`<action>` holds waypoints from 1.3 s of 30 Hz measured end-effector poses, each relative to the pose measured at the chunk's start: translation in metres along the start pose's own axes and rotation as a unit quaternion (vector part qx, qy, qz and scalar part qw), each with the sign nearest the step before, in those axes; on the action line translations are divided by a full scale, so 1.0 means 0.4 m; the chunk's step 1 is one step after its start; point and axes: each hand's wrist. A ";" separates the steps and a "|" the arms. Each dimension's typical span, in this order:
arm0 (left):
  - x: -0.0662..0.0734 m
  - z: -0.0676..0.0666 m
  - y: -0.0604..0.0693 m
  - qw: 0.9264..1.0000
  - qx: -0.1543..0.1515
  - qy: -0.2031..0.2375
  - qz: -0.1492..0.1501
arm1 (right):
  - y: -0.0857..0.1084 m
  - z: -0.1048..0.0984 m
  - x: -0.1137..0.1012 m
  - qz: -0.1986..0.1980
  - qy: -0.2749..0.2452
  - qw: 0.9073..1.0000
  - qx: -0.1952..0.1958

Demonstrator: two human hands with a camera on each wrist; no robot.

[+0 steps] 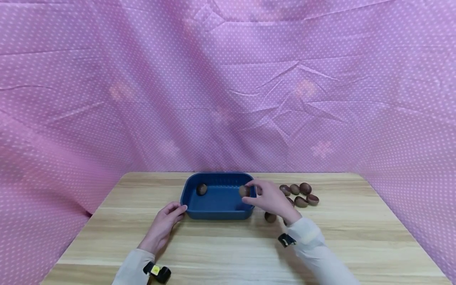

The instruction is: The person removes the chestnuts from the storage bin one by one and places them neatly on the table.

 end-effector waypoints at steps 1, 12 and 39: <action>0.000 0.000 0.000 1.000 0.001 0.000 0.000 | 0.013 -0.009 0.013 0.002 0.001 1.000 0.005; -0.004 -0.001 -0.007 1.000 -0.002 0.015 0.009 | 0.149 -0.112 0.157 0.044 0.082 0.994 0.050; -0.001 -0.005 -0.019 1.000 -0.004 -0.002 -0.005 | 0.239 -0.184 0.268 0.120 0.066 0.989 -0.059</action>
Point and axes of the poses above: each hand's wrist, its own y-axis away from the middle knuckle, its own z-axis out of the palm, x = y × z, and after that the axes turned 2 degrees about -z, right-handed
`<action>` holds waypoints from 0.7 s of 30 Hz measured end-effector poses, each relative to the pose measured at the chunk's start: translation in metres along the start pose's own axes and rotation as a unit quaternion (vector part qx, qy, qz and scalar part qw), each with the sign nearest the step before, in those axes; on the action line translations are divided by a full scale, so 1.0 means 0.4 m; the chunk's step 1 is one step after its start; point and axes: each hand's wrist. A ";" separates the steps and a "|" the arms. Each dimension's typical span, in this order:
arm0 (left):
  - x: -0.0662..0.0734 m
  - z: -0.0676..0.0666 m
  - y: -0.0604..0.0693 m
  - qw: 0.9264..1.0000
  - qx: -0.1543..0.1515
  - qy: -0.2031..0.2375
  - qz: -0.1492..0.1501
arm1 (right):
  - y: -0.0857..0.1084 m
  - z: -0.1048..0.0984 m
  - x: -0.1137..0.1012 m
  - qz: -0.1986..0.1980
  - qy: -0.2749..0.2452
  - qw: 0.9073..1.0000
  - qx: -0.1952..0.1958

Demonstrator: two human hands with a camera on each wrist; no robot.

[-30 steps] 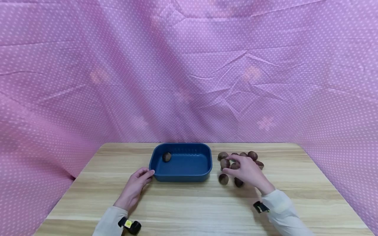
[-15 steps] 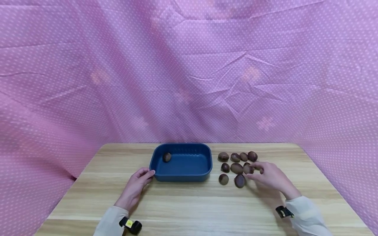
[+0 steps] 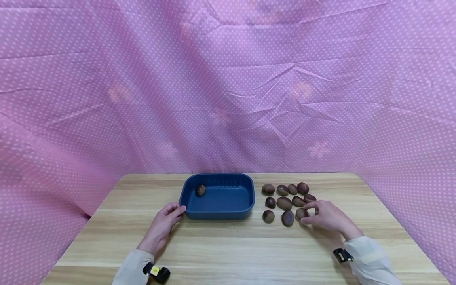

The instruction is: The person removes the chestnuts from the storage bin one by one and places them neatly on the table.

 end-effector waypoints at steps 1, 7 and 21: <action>0.000 0.000 0.000 1.000 0.000 -0.002 0.000 | 0.000 0.000 0.002 0.002 -0.002 1.000 -0.002; -0.002 -0.001 0.000 1.000 0.000 -0.005 -0.003 | 0.000 0.004 0.010 0.010 0.000 1.000 -0.010; -0.005 -0.002 -0.002 1.000 -0.001 0.008 0.003 | -0.003 -0.009 -0.040 0.021 -0.010 0.999 0.027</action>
Point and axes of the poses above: each hand's wrist, its own y-axis away from the middle knuckle, its own z-axis out of the palm, x = y × z, and after that the axes turned 2 degrees about -z, right-handed
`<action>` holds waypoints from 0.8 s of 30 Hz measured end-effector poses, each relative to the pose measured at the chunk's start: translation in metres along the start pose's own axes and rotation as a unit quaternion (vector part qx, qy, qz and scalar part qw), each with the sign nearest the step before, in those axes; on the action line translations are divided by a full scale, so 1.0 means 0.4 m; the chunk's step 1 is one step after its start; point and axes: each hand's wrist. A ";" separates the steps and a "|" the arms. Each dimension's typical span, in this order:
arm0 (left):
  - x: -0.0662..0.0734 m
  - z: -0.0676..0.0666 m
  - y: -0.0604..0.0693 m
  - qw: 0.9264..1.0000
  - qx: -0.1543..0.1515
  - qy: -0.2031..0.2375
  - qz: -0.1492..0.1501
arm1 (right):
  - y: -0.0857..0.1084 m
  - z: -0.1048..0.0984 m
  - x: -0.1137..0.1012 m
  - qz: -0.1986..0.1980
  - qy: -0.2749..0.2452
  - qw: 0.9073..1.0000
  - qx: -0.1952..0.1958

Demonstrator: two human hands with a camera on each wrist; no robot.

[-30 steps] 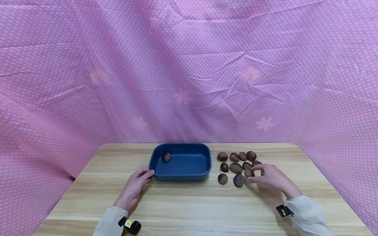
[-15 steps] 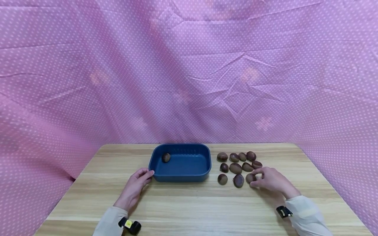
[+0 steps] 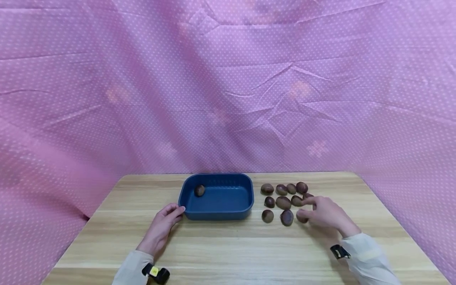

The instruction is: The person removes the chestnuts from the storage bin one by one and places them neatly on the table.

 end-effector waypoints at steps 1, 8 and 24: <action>0.000 -0.001 0.000 1.000 0.001 0.001 0.000 | -0.005 0.000 -0.015 -0.006 -0.004 1.000 0.016; 0.000 -0.002 -0.004 1.000 -0.002 -0.001 0.006 | -0.060 0.028 -0.153 -0.036 -0.074 0.990 0.112; 0.004 -0.002 -0.008 1.000 0.003 -0.005 -0.008 | -0.266 0.230 -0.492 -0.069 -0.188 0.975 0.100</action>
Point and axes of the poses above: each hand's wrist, its own y-axis away from the middle knuckle, its own z-axis out of the palm, x = y × z, and after that the axes turned 2 degrees about -z, right-handed
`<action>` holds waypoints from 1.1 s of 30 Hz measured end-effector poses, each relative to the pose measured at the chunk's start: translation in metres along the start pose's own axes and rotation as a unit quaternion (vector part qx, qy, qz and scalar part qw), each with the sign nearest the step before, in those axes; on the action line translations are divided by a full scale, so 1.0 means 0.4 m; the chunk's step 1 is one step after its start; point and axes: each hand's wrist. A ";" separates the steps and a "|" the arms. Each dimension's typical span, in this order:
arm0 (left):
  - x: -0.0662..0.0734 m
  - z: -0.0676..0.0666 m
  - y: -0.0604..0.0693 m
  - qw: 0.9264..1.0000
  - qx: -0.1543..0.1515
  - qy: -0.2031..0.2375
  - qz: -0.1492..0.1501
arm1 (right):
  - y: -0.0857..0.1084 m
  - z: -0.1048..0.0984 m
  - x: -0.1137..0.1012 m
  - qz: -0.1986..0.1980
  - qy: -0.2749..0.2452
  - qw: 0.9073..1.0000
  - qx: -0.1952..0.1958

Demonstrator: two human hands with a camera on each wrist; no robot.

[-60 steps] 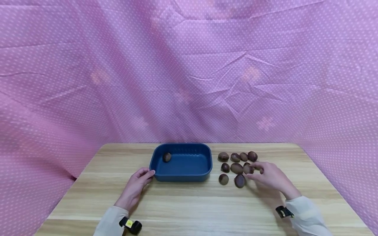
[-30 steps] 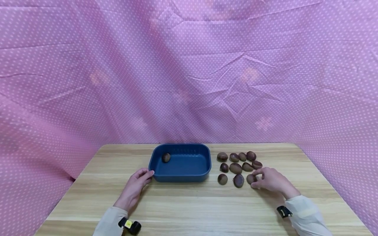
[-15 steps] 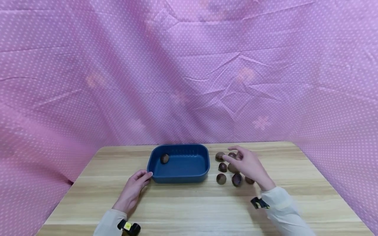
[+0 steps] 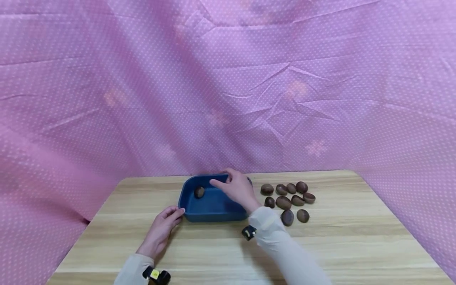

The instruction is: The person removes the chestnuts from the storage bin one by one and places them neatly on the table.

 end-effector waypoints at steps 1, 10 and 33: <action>0.000 0.000 -0.001 1.000 -0.001 0.001 0.002 | -0.010 0.020 -0.004 0.006 -0.005 1.000 -0.002; -0.001 0.011 0.002 1.000 -0.007 0.015 0.015 | -0.068 0.160 0.019 0.094 -0.007 0.995 -0.024; 0.003 -0.002 0.015 1.000 -0.009 0.013 0.007 | -0.093 0.237 0.032 0.089 0.065 0.989 -0.098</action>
Point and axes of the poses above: each hand's wrist, its own y-axis away from the middle knuckle, its own z-axis out of the palm, x = y × z, and after that the axes turned 2 degrees about -z, right-handed
